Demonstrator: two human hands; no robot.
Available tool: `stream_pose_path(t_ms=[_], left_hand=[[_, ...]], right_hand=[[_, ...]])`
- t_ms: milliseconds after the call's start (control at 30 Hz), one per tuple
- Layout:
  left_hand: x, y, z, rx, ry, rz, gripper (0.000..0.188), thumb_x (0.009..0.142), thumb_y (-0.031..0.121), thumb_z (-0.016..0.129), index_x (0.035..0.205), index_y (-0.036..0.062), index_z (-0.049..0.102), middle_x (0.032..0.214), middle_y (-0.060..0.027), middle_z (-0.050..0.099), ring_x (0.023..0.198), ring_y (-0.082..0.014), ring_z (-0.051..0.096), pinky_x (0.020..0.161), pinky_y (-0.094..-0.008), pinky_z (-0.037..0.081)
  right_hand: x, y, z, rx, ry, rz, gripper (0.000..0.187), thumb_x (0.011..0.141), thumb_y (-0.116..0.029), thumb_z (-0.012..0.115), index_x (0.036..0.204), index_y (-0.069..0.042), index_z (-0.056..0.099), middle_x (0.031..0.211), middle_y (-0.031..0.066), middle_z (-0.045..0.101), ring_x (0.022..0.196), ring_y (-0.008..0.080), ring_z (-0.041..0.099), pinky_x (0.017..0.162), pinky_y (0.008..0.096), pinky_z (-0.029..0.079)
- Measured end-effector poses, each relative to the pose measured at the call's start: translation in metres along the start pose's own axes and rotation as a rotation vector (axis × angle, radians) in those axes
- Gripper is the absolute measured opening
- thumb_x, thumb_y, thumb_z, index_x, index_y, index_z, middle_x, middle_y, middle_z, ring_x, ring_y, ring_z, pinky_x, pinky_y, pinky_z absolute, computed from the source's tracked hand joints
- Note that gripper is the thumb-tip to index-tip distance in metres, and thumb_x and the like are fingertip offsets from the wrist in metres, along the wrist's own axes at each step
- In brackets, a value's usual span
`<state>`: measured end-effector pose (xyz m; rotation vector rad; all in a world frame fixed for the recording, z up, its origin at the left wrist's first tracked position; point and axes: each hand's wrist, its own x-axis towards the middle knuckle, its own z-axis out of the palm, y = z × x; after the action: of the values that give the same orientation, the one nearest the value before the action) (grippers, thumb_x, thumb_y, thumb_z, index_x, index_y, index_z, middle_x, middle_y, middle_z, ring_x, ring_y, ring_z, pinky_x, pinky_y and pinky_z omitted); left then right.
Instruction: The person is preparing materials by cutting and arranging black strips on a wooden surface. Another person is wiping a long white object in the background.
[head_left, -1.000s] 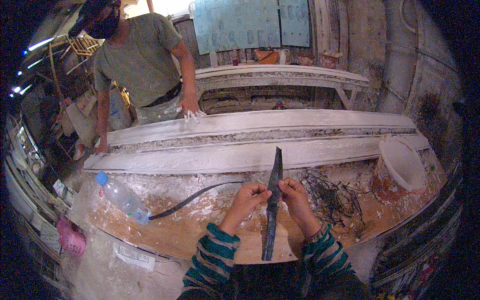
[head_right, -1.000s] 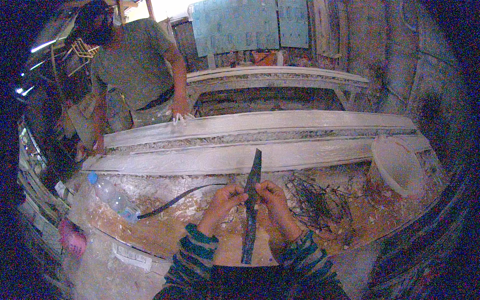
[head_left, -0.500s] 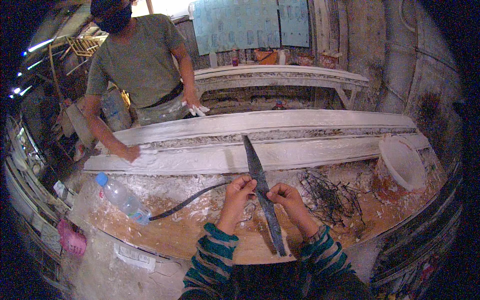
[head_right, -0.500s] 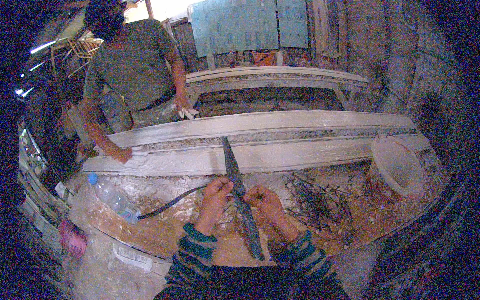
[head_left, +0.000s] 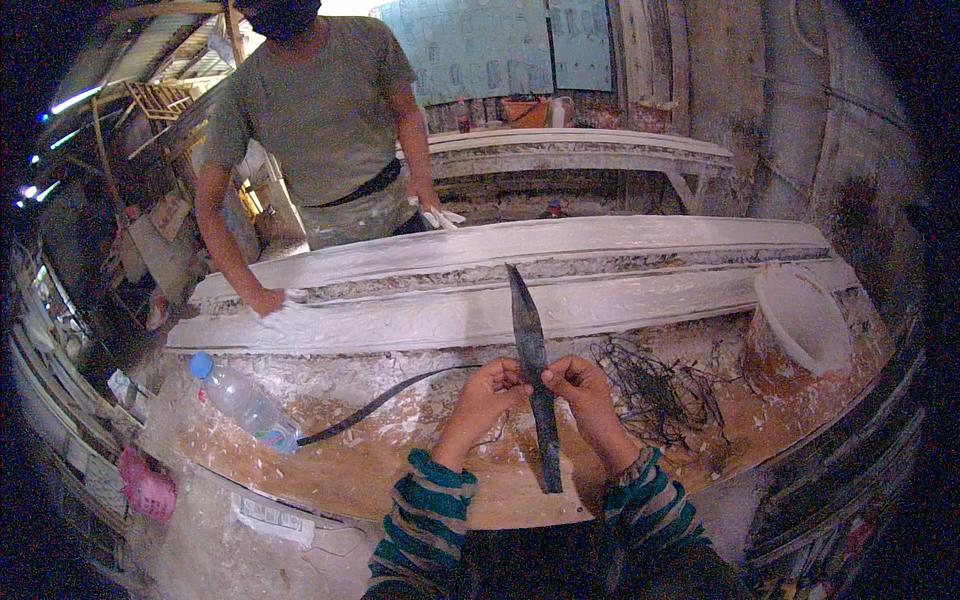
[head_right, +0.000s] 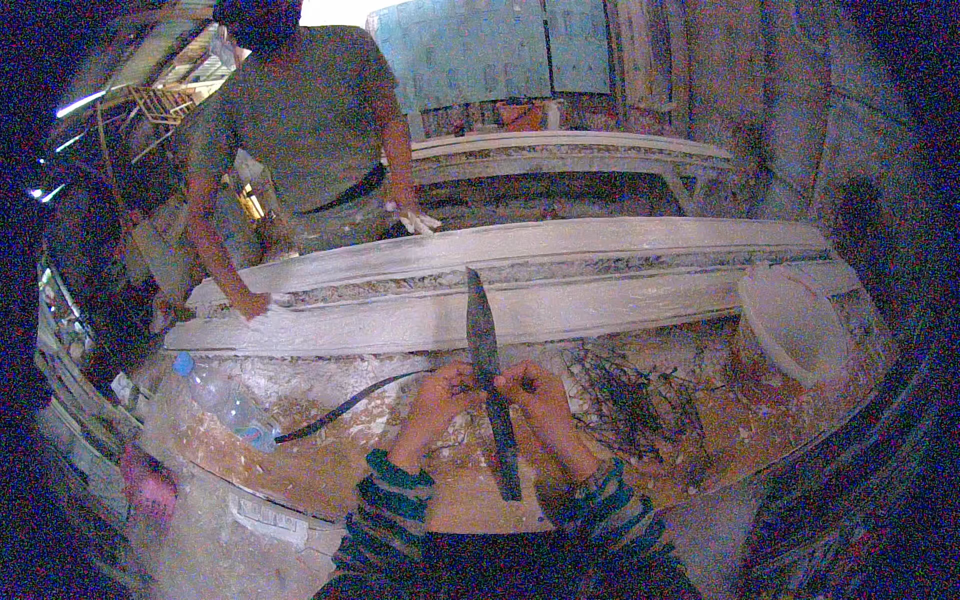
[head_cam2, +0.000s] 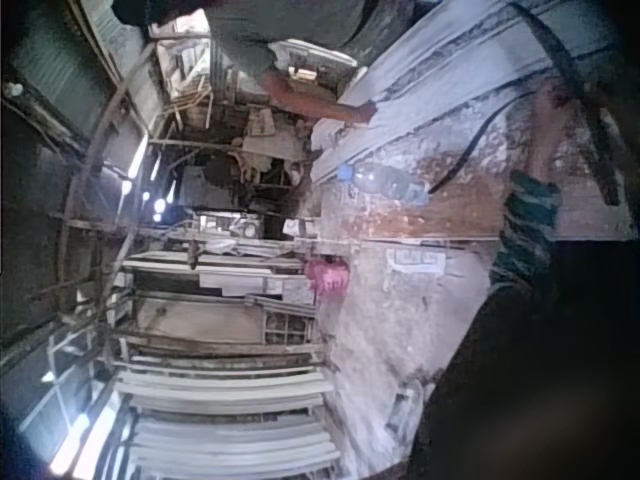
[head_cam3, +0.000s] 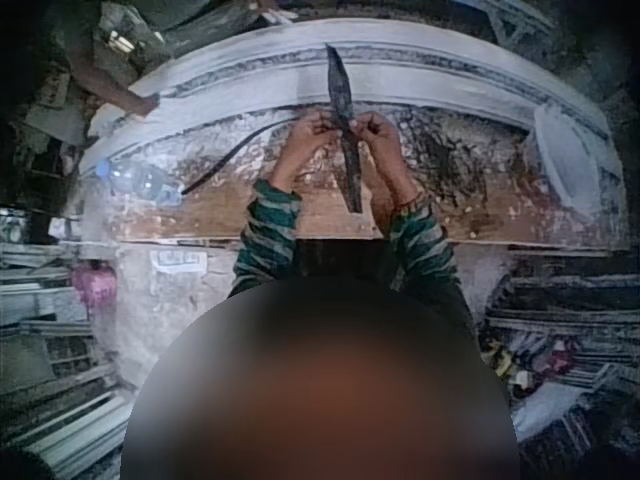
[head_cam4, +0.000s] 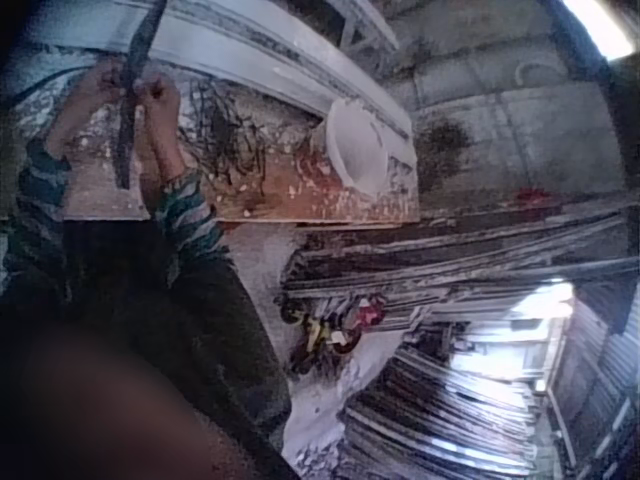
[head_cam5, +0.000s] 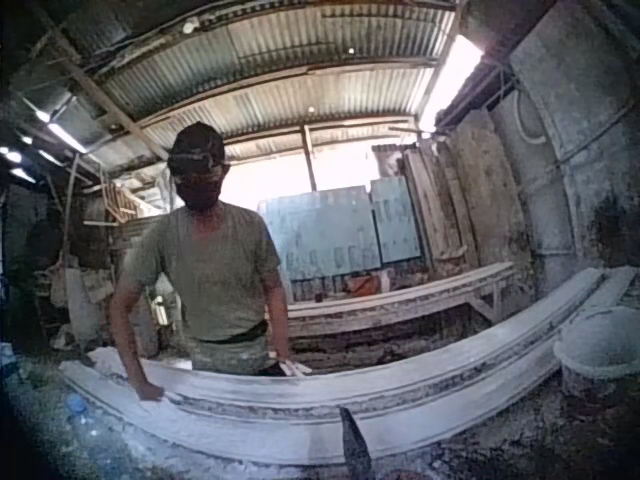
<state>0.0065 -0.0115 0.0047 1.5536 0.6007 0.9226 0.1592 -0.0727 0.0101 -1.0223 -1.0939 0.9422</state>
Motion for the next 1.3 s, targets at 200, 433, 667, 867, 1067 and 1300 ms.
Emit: stream_pose_path(t_ms=[200,433,667,867,1067,1300], left_hand=[[0.001,-0.006,0.001,-0.086,0.037,0.030,0.018,0.076,0.002,0.060,0.092,0.0034,0.053,0.081,0.0004,0.055,0.076,-0.0089,0.052,0.067,-0.0221,0.043],[-0.006,0.007,0.003,-0.152,0.178,0.118,0.018,0.079,0.004,0.058,0.096,0.0027,0.052,0.082,-0.0004,0.055,0.077,-0.0098,0.053,0.066,-0.0234,0.046],[-0.002,0.007,0.008,0.008,0.080,0.153,0.022,0.077,0.004,0.060,0.097,0.0035,0.052,0.083,-0.0001,0.055,0.077,-0.0092,0.053,0.070,-0.0238,0.043],[-0.001,-0.002,0.005,0.014,0.078,0.133,0.015,0.076,0.004,0.061,0.089,0.0042,0.053,0.079,0.0015,0.054,0.076,-0.0084,0.051,0.070,-0.0233,0.042],[-0.007,0.009,0.005,0.052,0.082,0.110,0.011,0.076,0.004,0.062,0.083,0.0032,0.053,0.076,0.0005,0.052,0.072,-0.0080,0.049,0.064,-0.0209,0.040],[-0.010,0.015,0.001,0.141,0.068,0.226,0.013,0.075,0.004,0.063,0.085,0.0023,0.055,0.075,0.0005,0.052,0.070,-0.0080,0.049,0.059,-0.0210,0.040]], right_hand=[[-0.001,0.004,0.002,0.125,-0.023,0.013,0.011,0.076,-0.011,0.064,0.076,-0.007,0.054,0.073,-0.0014,0.055,0.068,0.0080,0.050,0.065,0.0234,0.041],[-0.001,0.006,0.005,0.089,-0.113,0.056,0.012,0.074,-0.006,0.064,0.074,-0.007,0.052,0.073,-0.0018,0.055,0.070,0.0080,0.050,0.067,0.0229,0.042],[-0.001,0.006,0.002,-0.013,-0.055,-0.023,0.013,0.074,-0.006,0.064,0.073,-0.008,0.051,0.072,-0.0025,0.054,0.067,0.0067,0.049,0.063,0.0208,0.039],[-0.003,0.001,0.005,0.108,-0.002,-0.049,0.013,0.074,-0.005,0.064,0.074,-0.008,0.051,0.072,-0.0029,0.053,0.066,0.0057,0.048,0.062,0.0204,0.039],[-0.002,0.000,0.001,0.033,-0.019,-0.060,0.009,0.075,-0.005,0.063,0.074,-0.006,0.054,0.072,-0.0013,0.054,0.068,0.0068,0.050,0.064,0.0216,0.041],[-0.004,0.001,-0.002,0.013,-0.047,-0.118,0.007,0.075,-0.007,0.063,0.076,-0.004,0.057,0.076,0.0018,0.056,0.072,0.0103,0.053,0.067,0.0241,0.043]])
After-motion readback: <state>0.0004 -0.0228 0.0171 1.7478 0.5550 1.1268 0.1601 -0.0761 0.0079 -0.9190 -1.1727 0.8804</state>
